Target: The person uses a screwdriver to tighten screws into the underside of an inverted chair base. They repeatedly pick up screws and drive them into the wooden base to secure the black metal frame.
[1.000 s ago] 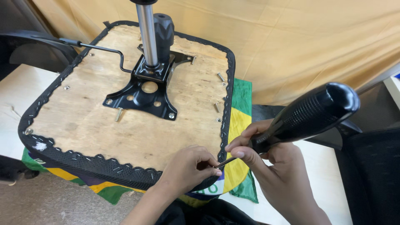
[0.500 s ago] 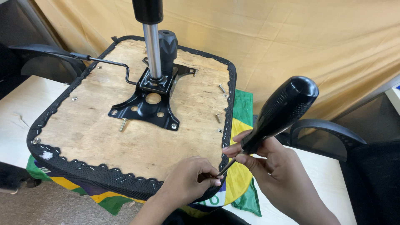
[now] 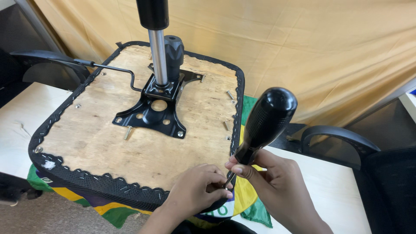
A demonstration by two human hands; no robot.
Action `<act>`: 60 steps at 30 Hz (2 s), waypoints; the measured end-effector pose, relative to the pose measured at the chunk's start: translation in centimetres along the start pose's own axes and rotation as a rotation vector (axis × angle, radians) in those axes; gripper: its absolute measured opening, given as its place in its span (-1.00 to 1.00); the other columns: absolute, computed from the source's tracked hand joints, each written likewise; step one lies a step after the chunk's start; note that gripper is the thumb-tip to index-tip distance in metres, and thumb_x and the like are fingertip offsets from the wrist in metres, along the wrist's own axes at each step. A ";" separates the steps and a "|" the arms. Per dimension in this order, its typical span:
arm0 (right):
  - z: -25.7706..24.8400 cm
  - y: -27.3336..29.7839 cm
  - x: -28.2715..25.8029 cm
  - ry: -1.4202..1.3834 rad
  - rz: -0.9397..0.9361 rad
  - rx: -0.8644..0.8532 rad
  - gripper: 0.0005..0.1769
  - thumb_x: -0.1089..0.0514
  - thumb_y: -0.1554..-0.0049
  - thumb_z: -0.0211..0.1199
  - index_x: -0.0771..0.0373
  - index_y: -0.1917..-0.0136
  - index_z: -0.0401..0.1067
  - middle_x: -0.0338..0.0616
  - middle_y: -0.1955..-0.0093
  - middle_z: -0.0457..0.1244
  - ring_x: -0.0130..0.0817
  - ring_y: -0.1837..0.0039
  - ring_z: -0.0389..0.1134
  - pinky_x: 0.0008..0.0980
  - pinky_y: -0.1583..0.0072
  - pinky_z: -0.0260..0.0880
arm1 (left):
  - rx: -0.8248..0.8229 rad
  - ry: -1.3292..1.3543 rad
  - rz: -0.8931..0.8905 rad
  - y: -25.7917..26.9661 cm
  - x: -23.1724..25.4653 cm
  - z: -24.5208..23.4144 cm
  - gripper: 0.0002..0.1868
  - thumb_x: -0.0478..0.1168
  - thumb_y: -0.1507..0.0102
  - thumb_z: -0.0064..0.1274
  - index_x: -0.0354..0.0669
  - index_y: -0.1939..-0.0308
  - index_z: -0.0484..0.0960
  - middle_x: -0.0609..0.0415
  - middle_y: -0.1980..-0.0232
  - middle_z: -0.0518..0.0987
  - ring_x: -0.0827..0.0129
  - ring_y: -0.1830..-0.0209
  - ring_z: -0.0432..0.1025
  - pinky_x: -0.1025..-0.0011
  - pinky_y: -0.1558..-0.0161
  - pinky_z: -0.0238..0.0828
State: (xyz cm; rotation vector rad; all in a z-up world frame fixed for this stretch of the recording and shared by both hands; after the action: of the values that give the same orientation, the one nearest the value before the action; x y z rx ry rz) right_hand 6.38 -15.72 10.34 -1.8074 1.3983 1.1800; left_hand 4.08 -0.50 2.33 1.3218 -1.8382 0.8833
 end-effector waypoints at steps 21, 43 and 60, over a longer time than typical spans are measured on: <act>0.0 -0.7 -0.4 -0.081 -0.081 0.120 -0.72 0.17 -0.02 0.42 0.26 0.00 0.49 -0.22 0.12 0.44 -0.57 0.05 0.44 -0.42 0.06 0.60 | 0.000 0.122 0.012 0.4 0.0 -0.3 -0.83 -0.18 -0.07 0.31 -0.13 0.31 0.72 0.17 0.31 0.62 0.37 0.25 0.56 0.44 0.22 0.58; 0.5 0.0 0.1 0.035 -0.140 0.057 -0.78 0.14 -0.11 0.33 0.25 0.01 0.64 -0.23 0.16 0.48 -0.48 0.14 0.43 -0.44 0.03 0.50 | 0.045 0.057 -0.062 0.4 0.1 -0.6 -0.83 -0.14 -0.10 0.31 -0.10 0.31 0.73 0.11 0.39 0.60 0.34 0.39 0.51 0.38 0.31 0.43; 0.0 0.0 -0.7 0.164 -0.169 0.149 -0.77 0.04 -0.01 0.43 0.22 0.14 0.60 -0.28 0.30 0.49 -0.48 0.22 0.50 -0.42 0.03 0.51 | 0.074 0.091 -0.155 0.5 0.0 0.0 -0.75 -0.13 -0.08 0.38 -0.11 0.26 0.70 0.13 0.32 0.61 0.38 0.40 0.57 0.44 0.30 0.51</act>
State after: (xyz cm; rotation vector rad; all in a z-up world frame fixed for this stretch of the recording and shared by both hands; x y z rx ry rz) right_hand 6.34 -15.46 10.95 -1.9080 1.3533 0.8361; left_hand 3.59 -0.36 2.26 1.4245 -1.6242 0.9203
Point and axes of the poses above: each hand's wrist, its own y-axis away from the middle knuckle, its own z-axis out of the palm, x = y × z, the point moved 6 cm from there along -y, towards the middle knuckle
